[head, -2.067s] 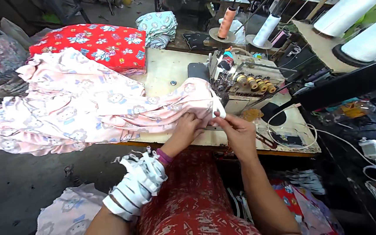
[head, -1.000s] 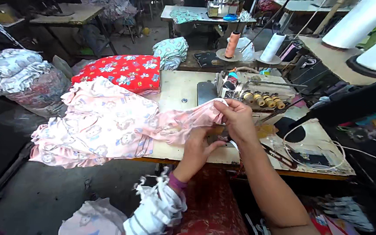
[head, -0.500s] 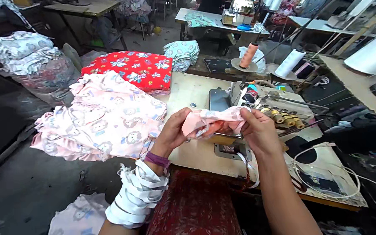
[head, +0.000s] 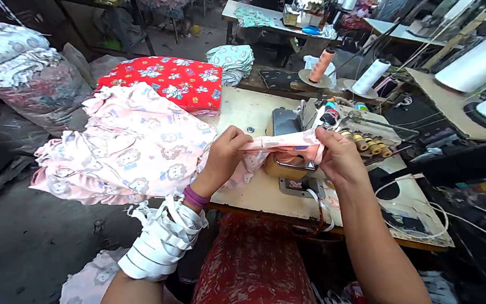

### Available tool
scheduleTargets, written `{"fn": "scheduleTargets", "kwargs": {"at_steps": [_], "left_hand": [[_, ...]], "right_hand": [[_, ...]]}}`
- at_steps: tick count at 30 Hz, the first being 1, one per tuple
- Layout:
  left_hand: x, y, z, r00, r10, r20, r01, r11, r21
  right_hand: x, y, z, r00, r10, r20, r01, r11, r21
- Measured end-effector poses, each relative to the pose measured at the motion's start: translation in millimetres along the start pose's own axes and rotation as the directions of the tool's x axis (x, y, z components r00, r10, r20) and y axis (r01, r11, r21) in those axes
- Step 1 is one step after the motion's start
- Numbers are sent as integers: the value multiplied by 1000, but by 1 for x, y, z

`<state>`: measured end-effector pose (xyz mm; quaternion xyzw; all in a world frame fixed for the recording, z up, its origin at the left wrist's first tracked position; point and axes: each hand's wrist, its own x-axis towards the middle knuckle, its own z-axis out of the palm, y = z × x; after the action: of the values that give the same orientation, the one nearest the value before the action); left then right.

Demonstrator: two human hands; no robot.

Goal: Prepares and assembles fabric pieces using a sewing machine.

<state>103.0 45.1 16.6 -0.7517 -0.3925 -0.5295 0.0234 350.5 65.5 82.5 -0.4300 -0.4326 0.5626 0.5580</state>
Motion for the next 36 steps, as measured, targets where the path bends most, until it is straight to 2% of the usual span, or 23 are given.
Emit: {"fn": "scheduleTargets", "kwargs": {"at_steps": [3,6,8,10,12,13,14,15,16,17,18,20,23,24,26,27,28,29,30,31,34,35,36], "left_hand": [[-2,-6,-1,972,199,-126,-191,979,68],[-2,-5,-4,933,338,-120,-335,941,47],[-1,-3,-6,923,375,-86,-374,927,21],[1,2,-7,945,320,-70,-322,947,-22],[3,16,-10,996,82,-31,-87,968,-236],[5,25,-11,994,-100,47,111,900,-421],[7,33,-13,946,-273,173,321,723,-612],[9,40,-12,865,-405,296,476,477,-739],[12,46,-13,785,-476,396,550,243,-799],[16,51,-14,731,-503,461,572,84,-816],[19,55,-14,698,-516,496,573,-11,-819],[24,60,-14,667,-530,524,566,-97,-818],[28,60,-12,678,-509,530,565,-99,-819],[27,57,-13,701,-458,547,589,-61,-806],[23,52,-16,720,-291,630,679,111,-726],[23,52,-18,690,-201,695,723,227,-653],[25,55,-19,629,-142,764,756,339,-560],[27,60,-20,557,-128,820,779,424,-462],[26,64,-18,513,-144,846,793,457,-403],[22,65,-16,509,-180,842,811,428,-399],[9,62,-12,603,-275,749,795,119,-595],[9,61,-13,619,-297,727,770,47,-636],[11,61,-15,622,-298,724,763,24,-645]], "right_hand": [[0,5,0,999,29,22,-29,1000,5],[-1,5,0,999,44,23,-44,999,7],[-3,5,-1,998,48,28,-48,998,26],[-5,6,-6,997,58,42,-60,998,37],[-8,8,-12,995,78,65,-80,997,24],[-10,9,-16,992,88,88,-90,996,20],[-13,12,-19,990,95,106,-98,995,21],[-16,15,-22,987,103,127,-107,994,22],[-19,19,-24,984,105,144,-111,993,32],[-22,22,-27,983,103,155,-111,993,44],[-25,25,-29,982,96,165,-107,992,59],[-29,31,-40,977,69,201,-90,991,97],[-31,43,-62,959,-6,284,-23,995,96],[-31,46,-68,949,-19,315,-5,997,75],[-30,49,-77,935,-18,353,-3,998,57],[-29,49,-80,934,-20,355,-3,998,64],[-27,48,-83,935,-28,352,3,997,73],[-26,45,-84,937,-34,347,9,997,73],[-26,44,-85,938,-35,345,17,998,56],[-28,44,-85,938,-31,344,29,1000,12],[-32,52,-78,925,-3,379,84,977,-198],[-35,55,-76,918,9,396,93,967,-239],[-37,58,-75,913,18,407,93,964,-251]]}}
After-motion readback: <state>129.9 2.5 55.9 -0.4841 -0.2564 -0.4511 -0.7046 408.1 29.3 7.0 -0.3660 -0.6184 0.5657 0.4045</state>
